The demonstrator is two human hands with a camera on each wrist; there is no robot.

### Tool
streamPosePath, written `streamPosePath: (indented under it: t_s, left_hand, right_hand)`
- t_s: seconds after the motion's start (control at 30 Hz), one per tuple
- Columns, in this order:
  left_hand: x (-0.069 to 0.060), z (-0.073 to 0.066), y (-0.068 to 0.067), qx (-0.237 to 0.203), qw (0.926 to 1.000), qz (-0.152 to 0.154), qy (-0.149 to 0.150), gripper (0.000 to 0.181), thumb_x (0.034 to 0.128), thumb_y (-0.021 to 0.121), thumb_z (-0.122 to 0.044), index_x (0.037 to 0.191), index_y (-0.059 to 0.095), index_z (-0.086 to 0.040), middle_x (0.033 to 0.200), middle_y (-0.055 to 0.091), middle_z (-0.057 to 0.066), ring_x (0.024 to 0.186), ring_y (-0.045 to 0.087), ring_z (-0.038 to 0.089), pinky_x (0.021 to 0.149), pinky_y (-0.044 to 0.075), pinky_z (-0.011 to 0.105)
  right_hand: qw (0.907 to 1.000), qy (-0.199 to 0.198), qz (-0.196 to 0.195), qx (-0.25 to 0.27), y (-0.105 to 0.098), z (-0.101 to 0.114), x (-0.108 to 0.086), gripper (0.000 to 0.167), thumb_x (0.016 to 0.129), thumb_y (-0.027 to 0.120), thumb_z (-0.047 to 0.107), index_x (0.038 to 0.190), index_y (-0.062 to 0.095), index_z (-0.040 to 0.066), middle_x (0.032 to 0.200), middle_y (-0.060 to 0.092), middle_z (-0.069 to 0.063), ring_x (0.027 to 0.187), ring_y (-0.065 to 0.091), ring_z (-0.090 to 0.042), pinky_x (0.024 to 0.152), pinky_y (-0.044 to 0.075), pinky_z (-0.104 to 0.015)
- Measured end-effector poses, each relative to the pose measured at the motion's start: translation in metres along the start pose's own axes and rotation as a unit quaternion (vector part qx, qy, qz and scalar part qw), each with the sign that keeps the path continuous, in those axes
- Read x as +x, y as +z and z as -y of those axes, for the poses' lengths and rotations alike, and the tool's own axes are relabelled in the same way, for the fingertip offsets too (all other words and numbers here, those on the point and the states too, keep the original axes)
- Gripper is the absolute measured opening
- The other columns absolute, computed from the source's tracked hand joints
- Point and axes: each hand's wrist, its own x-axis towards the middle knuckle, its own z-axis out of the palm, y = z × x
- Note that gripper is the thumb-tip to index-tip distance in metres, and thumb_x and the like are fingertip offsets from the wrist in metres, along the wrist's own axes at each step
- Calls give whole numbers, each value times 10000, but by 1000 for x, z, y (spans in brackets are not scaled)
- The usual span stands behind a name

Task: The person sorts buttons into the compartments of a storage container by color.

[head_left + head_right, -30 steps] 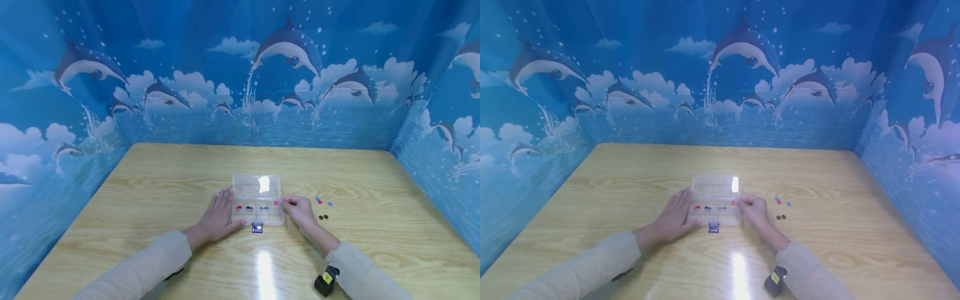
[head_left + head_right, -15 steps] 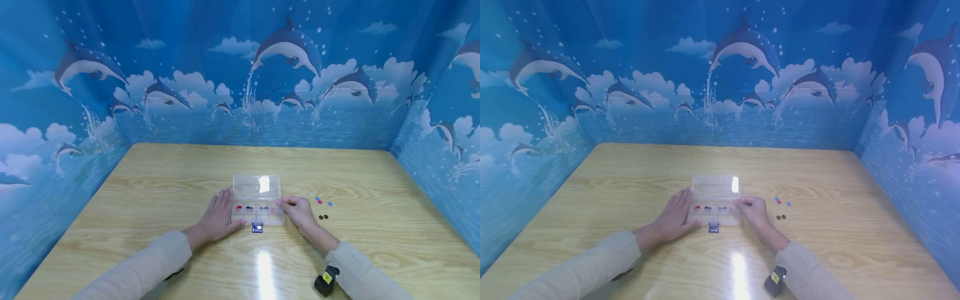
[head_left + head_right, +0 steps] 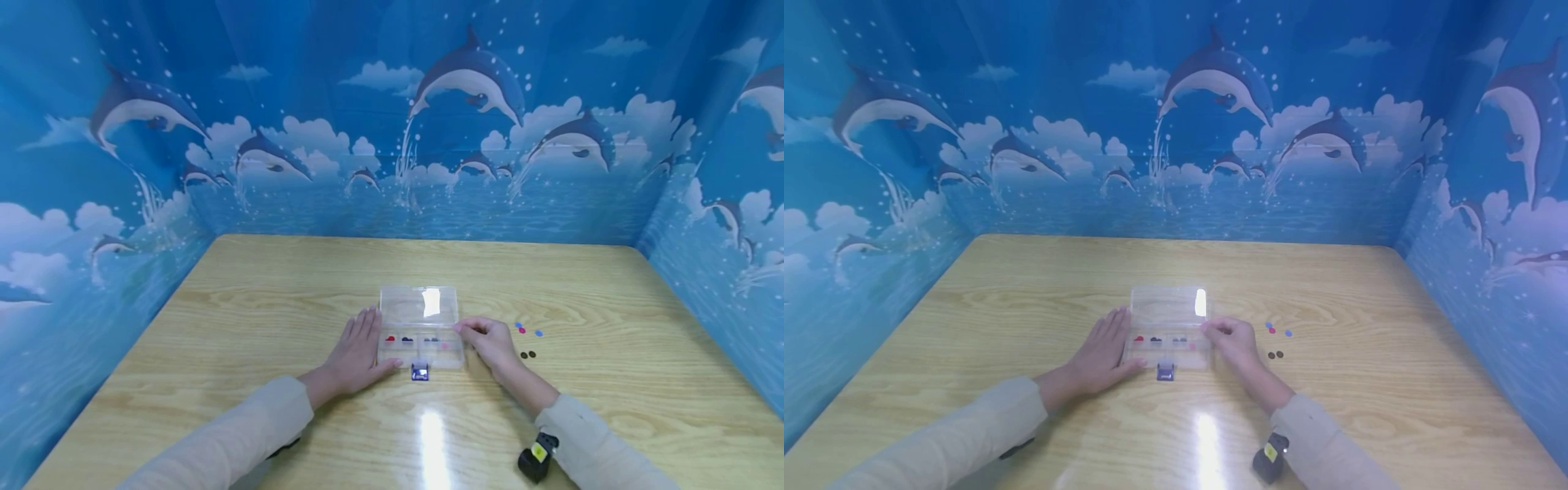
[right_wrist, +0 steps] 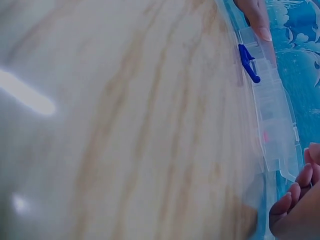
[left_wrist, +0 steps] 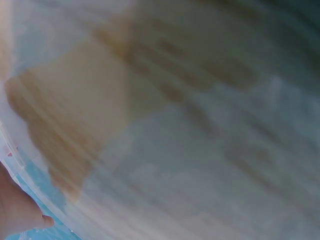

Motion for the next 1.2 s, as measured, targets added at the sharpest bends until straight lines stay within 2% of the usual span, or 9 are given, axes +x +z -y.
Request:
streamPosePath:
  t_s: [0.2, 0.53, 0.83, 1.2]
  left_hand:
    - [0, 1, 1, 14, 10000, -13, 1, 925, 904, 332, -642, 1476, 32, 20, 1551, 22, 206, 1439, 39, 351, 1173, 72, 485]
    - [0, 0, 0, -10, 10000, -14, 0, 925, 903, 339, -640, 1477, 35, 19, 1551, 21, 207, 1440, 27, 348, 1174, 75, 488]
    - [0, 0, 1, -3, 10000, -12, 6, 923, 905, 341, -635, 1475, 32, 22, 1550, 21, 210, 1438, 36, 355, 1173, 74, 487]
    - [0, 0, 0, 2, 10000, -17, 28, 924, 905, 343, -634, 1474, 35, 26, 1548, 25, 217, 1437, 39, 360, 1171, 80, 491]
  right_hand:
    - [9999, -100, -52, 67, -5, 1, 0, 250, 831, 670, 125, 1016, 656, -43, 796, 593, 57, 743, 475, -81, 615, 423, -155]
    - [9998, -206, -58, 13, -15, -3, 0, 269, 841, 666, 138, 1044, 650, -38, 832, 610, 85, 777, 490, -52, 658, 430, -147]
    - [9996, -276, -61, -28, -29, -6, 0, 292, 858, 645, 150, 1075, 635, -44, 816, 597, 127, 769, 493, -32, 659, 435, -145]
    - [9988, -443, -179, -97, -36, -9, 1, 333, 848, 663, 162, 1102, 630, -51, 780, 562, 145, 754, 479, -13, 652, 426, -132]
